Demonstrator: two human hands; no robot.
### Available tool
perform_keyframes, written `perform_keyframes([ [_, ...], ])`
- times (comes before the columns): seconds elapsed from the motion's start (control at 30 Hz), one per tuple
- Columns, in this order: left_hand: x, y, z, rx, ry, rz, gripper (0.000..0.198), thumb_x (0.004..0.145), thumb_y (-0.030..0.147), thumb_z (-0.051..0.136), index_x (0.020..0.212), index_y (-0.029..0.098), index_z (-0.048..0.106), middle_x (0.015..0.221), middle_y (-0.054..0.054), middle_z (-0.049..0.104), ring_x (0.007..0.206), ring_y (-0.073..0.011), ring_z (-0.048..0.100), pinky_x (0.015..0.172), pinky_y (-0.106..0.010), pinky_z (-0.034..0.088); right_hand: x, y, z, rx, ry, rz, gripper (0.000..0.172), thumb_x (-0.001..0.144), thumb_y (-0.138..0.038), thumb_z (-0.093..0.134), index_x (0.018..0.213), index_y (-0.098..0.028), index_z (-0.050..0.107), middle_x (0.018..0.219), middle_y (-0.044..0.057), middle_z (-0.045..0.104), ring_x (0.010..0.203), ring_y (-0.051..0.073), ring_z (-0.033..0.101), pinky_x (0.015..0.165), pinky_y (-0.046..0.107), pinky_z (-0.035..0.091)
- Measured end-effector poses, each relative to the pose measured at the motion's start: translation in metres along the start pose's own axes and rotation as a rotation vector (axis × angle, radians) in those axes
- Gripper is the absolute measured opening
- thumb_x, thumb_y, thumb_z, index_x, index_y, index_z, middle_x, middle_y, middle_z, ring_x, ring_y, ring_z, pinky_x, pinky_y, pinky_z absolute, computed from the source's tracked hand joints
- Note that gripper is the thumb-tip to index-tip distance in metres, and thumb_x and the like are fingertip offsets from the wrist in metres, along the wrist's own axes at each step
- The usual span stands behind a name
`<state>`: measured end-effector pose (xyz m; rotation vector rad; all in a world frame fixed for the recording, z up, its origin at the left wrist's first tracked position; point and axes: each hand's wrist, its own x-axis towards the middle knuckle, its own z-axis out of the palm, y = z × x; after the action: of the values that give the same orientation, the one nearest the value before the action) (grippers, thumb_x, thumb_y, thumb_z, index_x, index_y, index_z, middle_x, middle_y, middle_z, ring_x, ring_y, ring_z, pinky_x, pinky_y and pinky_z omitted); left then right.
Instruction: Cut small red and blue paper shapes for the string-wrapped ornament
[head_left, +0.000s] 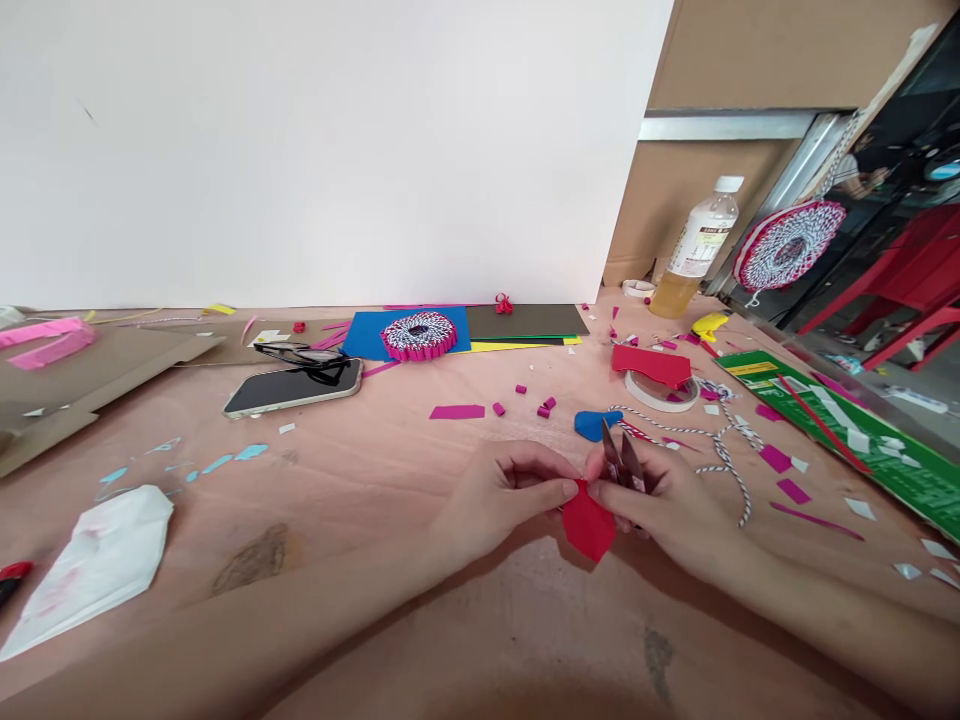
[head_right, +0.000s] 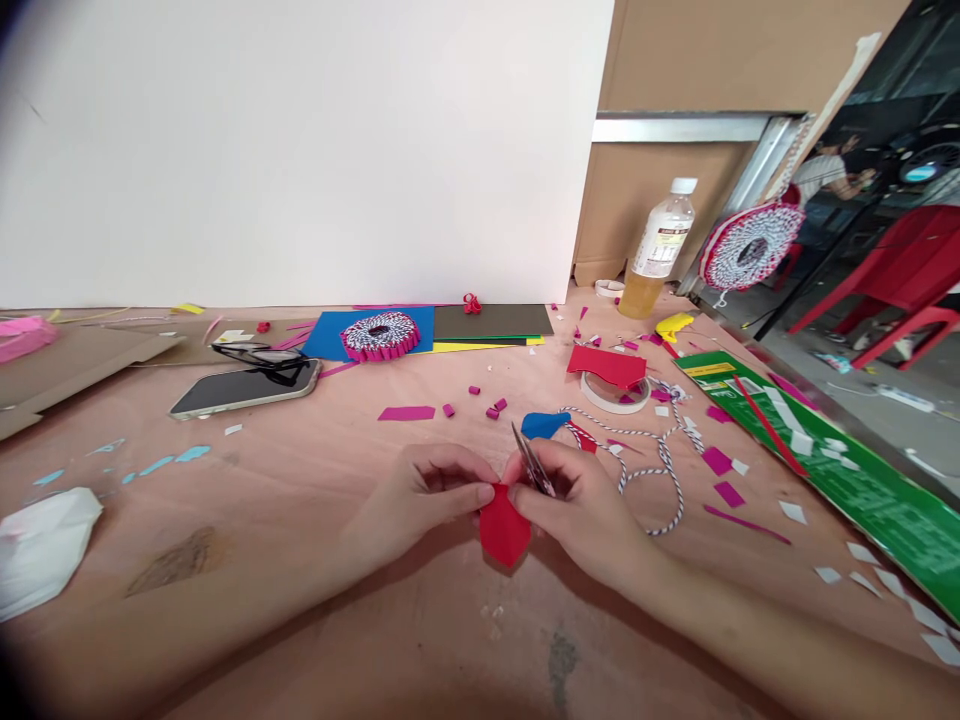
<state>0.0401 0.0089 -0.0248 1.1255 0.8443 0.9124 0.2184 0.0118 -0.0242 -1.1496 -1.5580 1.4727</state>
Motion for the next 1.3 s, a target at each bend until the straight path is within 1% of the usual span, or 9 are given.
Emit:
perform_keyframes([
  [0.17, -0.001, 0.003, 0.002, 0.025, -0.036, -0.053, 0.014, 0.078, 0.025, 0.064, 0.077, 0.013, 0.071, 0.071, -0.002, 0.067, 0.063, -0.0105, 0.059, 0.059, -0.018, 0.047, 0.000, 0.003, 0.001, -0.066, 0.012, -0.123, 0.008, 0.075, -0.014, 0.053, 0.070, -0.020, 0.055, 0.061, -0.006, 0.048, 0.052, 0.008, 0.040, 0.048, 0.022, 0.029],
  [0.27, 0.001, 0.002, 0.002, 0.046, -0.048, -0.094, 0.015, 0.078, 0.026, 0.065, 0.078, 0.013, 0.071, 0.073, -0.003, 0.068, 0.065, -0.0108, 0.059, 0.061, -0.019, 0.047, -0.002, 0.004, 0.002, -0.142, 0.031, -0.170, 0.009, 0.077, -0.016, 0.052, 0.070, -0.019, 0.055, 0.061, -0.005, 0.047, 0.057, 0.010, 0.040, 0.051, 0.022, 0.030],
  [0.43, 0.002, 0.002, 0.001, 0.040, -0.039, -0.096, 0.016, 0.075, 0.028, 0.067, 0.073, 0.012, 0.072, 0.067, -0.003, 0.066, 0.059, -0.0100, 0.057, 0.058, -0.019, 0.047, -0.003, 0.004, 0.003, -0.170, 0.036, -0.135, 0.008, 0.078, -0.017, 0.051, 0.072, -0.019, 0.056, 0.065, -0.003, 0.052, 0.061, 0.011, 0.045, 0.054, 0.022, 0.035],
  [0.63, 0.002, 0.002, 0.001, 0.002, -0.051, -0.098, 0.018, 0.076, 0.029, 0.066, 0.080, 0.013, 0.073, 0.071, -0.004, 0.068, 0.059, -0.0098, 0.058, 0.060, -0.020, 0.048, -0.003, 0.008, 0.002, -0.185, 0.083, -0.152, 0.008, 0.076, -0.014, 0.052, 0.074, -0.020, 0.058, 0.068, -0.002, 0.055, 0.062, 0.012, 0.048, 0.056, 0.022, 0.037],
  [0.83, 0.004, -0.002, 0.000, -0.002, -0.062, -0.143, 0.015, 0.075, 0.023, 0.067, 0.084, 0.014, 0.073, 0.081, -0.006, 0.071, 0.071, -0.0133, 0.063, 0.067, -0.022, 0.048, -0.005, 0.011, 0.002, -0.237, 0.098, -0.162, 0.009, 0.077, -0.015, 0.051, 0.077, -0.020, 0.058, 0.066, -0.003, 0.052, 0.061, 0.012, 0.045, 0.053, 0.022, 0.036],
  [0.97, 0.003, -0.005, -0.002, 0.116, -0.019, -0.102, 0.015, 0.072, 0.021, 0.069, 0.084, 0.013, 0.072, 0.084, -0.008, 0.072, 0.076, -0.0173, 0.064, 0.068, -0.024, 0.048, -0.005, 0.011, 0.003, -0.242, 0.121, -0.141, 0.007, 0.077, -0.016, 0.052, 0.077, -0.019, 0.058, 0.067, -0.002, 0.053, 0.061, 0.012, 0.046, 0.054, 0.022, 0.037],
  [1.07, 0.001, -0.006, 0.000, 0.159, 0.007, -0.067, 0.013, 0.074, 0.022, 0.066, 0.082, 0.014, 0.073, 0.083, -0.007, 0.072, 0.076, -0.0181, 0.064, 0.068, -0.025, 0.049, -0.005, 0.008, 0.004, -0.209, 0.104, -0.097, 0.006, 0.079, -0.022, 0.053, 0.079, -0.019, 0.059, 0.067, -0.001, 0.055, 0.061, 0.013, 0.048, 0.054, 0.023, 0.037],
  [1.17, -0.002, -0.006, 0.002, 0.198, 0.030, -0.004, 0.014, 0.077, 0.021, 0.064, 0.086, 0.017, 0.073, 0.087, -0.005, 0.072, 0.082, -0.0196, 0.065, 0.072, -0.026, 0.049, -0.005, 0.006, 0.004, -0.186, 0.089, -0.054, 0.010, 0.078, -0.029, 0.059, 0.079, -0.019, 0.060, 0.069, 0.000, 0.057, 0.062, 0.014, 0.050, 0.055, 0.025, 0.039],
  [1.3, -0.005, -0.005, 0.005, 0.312, 0.064, 0.060, 0.017, 0.079, 0.022, 0.061, 0.090, 0.020, 0.074, 0.086, -0.004, 0.073, 0.085, -0.0211, 0.064, 0.073, -0.027, 0.049, -0.005, 0.008, 0.002, -0.179, 0.097, -0.028, 0.013, 0.075, -0.031, 0.062, 0.080, -0.019, 0.063, 0.072, 0.002, 0.061, 0.065, 0.016, 0.053, 0.058, 0.027, 0.042],
])
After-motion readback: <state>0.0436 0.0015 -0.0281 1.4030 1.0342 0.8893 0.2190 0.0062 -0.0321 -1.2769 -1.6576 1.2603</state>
